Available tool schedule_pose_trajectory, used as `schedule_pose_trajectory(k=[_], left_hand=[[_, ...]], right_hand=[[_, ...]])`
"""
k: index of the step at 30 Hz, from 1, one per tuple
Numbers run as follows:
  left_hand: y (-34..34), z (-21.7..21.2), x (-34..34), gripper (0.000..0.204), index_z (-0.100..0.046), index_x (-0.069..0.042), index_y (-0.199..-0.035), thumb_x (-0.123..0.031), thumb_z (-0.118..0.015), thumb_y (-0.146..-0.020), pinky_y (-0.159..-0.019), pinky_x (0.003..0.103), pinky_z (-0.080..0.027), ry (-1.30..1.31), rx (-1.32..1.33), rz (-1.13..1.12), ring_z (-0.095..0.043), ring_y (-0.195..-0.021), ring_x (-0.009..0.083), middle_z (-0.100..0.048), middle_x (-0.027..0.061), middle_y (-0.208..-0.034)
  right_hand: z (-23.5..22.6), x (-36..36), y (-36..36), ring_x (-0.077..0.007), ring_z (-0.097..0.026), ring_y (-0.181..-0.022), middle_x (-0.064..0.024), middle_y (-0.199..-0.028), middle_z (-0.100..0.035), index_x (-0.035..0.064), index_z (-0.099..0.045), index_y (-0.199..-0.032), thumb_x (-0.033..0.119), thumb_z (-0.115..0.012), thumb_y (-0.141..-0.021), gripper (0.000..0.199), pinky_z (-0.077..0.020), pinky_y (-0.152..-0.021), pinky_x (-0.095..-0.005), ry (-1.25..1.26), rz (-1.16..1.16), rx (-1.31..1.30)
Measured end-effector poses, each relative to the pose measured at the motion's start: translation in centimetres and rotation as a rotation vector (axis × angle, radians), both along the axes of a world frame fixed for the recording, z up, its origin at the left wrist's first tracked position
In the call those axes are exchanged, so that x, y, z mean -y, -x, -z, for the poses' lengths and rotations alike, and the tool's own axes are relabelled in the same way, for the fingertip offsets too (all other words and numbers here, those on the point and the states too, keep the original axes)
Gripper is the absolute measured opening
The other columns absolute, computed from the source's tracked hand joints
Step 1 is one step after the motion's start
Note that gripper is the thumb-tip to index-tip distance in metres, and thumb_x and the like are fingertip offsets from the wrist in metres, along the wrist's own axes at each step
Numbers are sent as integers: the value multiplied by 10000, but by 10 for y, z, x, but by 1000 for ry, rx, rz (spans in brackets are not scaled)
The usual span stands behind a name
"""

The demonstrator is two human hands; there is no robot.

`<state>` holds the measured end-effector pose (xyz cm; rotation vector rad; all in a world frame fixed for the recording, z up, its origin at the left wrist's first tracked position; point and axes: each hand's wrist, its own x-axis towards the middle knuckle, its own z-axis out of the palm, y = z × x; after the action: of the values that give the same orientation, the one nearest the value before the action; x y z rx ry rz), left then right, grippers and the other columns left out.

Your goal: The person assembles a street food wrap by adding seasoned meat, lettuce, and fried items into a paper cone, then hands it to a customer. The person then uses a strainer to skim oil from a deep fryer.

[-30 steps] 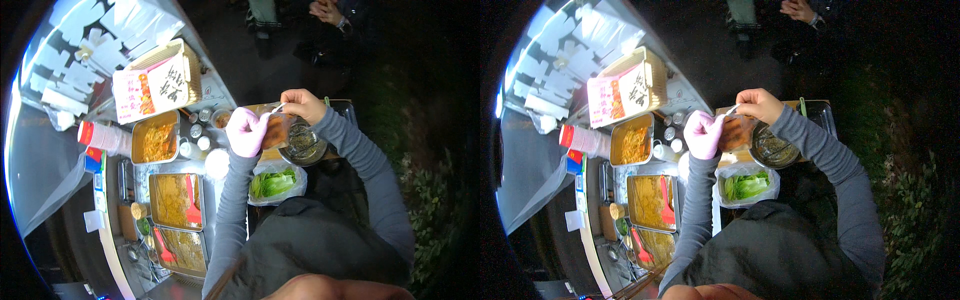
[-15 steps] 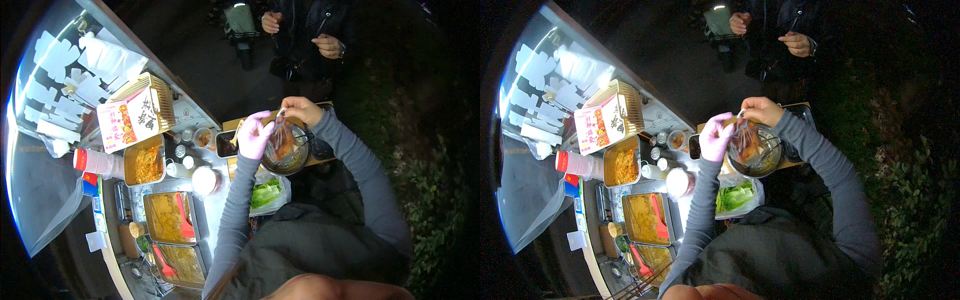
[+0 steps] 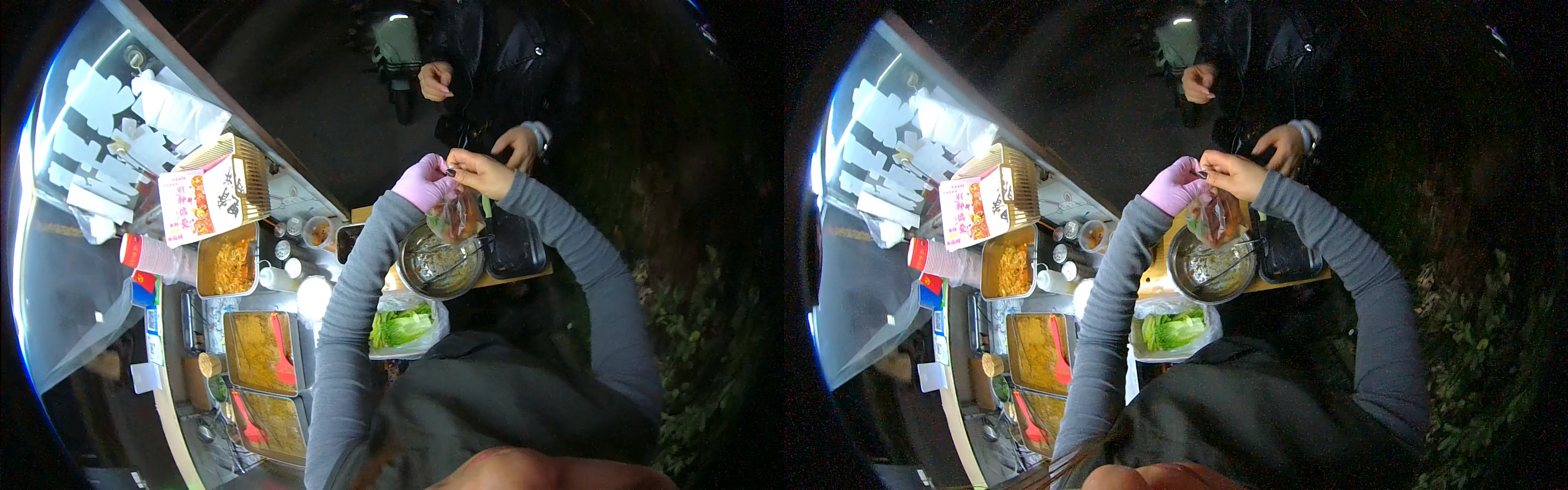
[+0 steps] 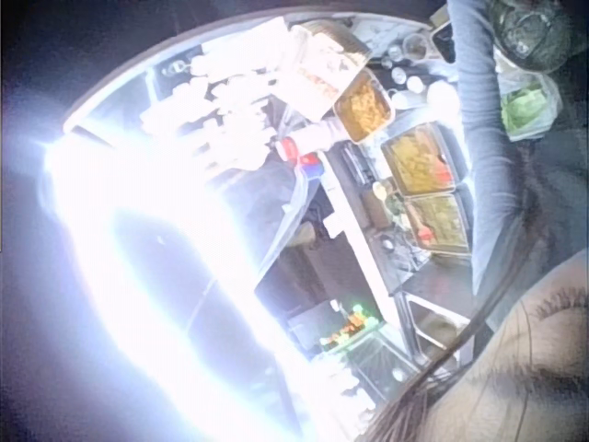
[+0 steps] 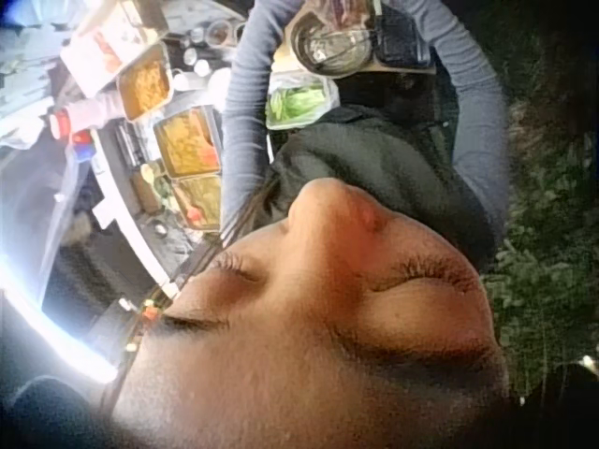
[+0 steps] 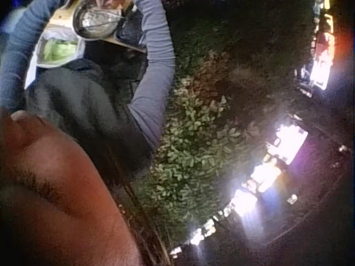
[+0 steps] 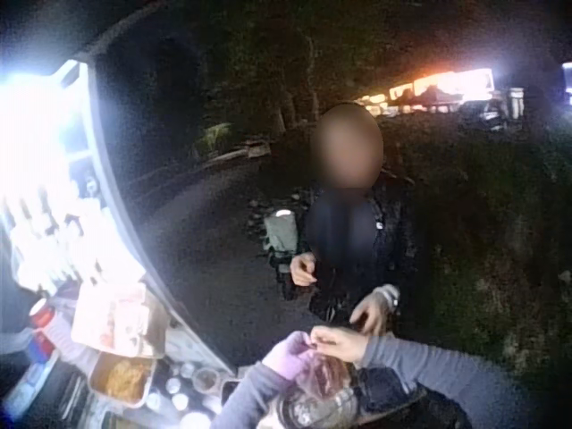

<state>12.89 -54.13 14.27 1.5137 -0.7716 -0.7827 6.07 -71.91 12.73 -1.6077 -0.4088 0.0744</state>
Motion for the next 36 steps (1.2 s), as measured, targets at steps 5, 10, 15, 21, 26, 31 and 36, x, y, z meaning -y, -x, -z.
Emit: schedule_pose_trajectory(k=[5,10,15,21,26,31,36], left_hand=[[8,9,8,179,-522,-32,-1020,-28,-626,-875,-780,270,-524,173,-275,11,-640,-846,148,-631,61,-884],[12,14,8,290,-542,-16,-1136,12,-596,-852,-702,224,-483,320,-291,-101,-592,-738,96,-623,23,-860],[16,22,24,367,-517,-24,-1164,5,-651,-823,-672,198,-461,243,32,-218,-535,-706,46,-596,-8,-814],[3,16,36,276,-611,-22,-1046,-14,-684,-781,-788,258,-487,179,645,-330,-600,-832,116,-637,30,-898],[-8,-2,33,208,-660,-24,-988,-59,-679,-784,-865,316,-485,236,817,-629,-630,-947,215,-667,96,-1009],[38,32,-5,133,-655,-3,-965,2,-604,-842,-883,304,-479,268,605,-719,-622,-961,193,-665,98,-989],[140,100,-83,106,-647,-3,-957,-27,-591,-869,-882,299,-470,67,270,-852,-611,-967,178,-658,89,-979]], right_hand=[[-5,20,2,-49,-504,-775,7,-861,-525,30,-469,-1000,58,-559,-914,128,-432,-686,-210,99,-30,5],[-18,40,16,-69,-515,-750,-15,-818,-527,34,-541,-972,89,-673,-797,226,-439,-651,-238,343,154,153],[-20,54,15,-135,-530,-732,-7,-752,-528,89,-653,-902,189,-684,-766,171,-398,-777,-320,828,394,604],[-9,66,-3,-113,-570,-760,-20,-782,-593,24,-683,-880,87,-704,-774,125,-447,-699,-258,459,372,176],[-9,95,-26,-162,-575,-837,-41,-787,-632,51,-700,-910,79,-689,-758,154,-447,-781,-315,733,576,481],[3,113,-66,-240,-515,-946,-87,-949,-606,78,-711,-929,161,-700,-750,197,-463,-836,-363,965,814,380],[38,124,-142,-249,-574,-1074,-143,-1195,-572,110,-645,-1120,277,-714,-799,369,-503,-893,-389,816,961,59]])
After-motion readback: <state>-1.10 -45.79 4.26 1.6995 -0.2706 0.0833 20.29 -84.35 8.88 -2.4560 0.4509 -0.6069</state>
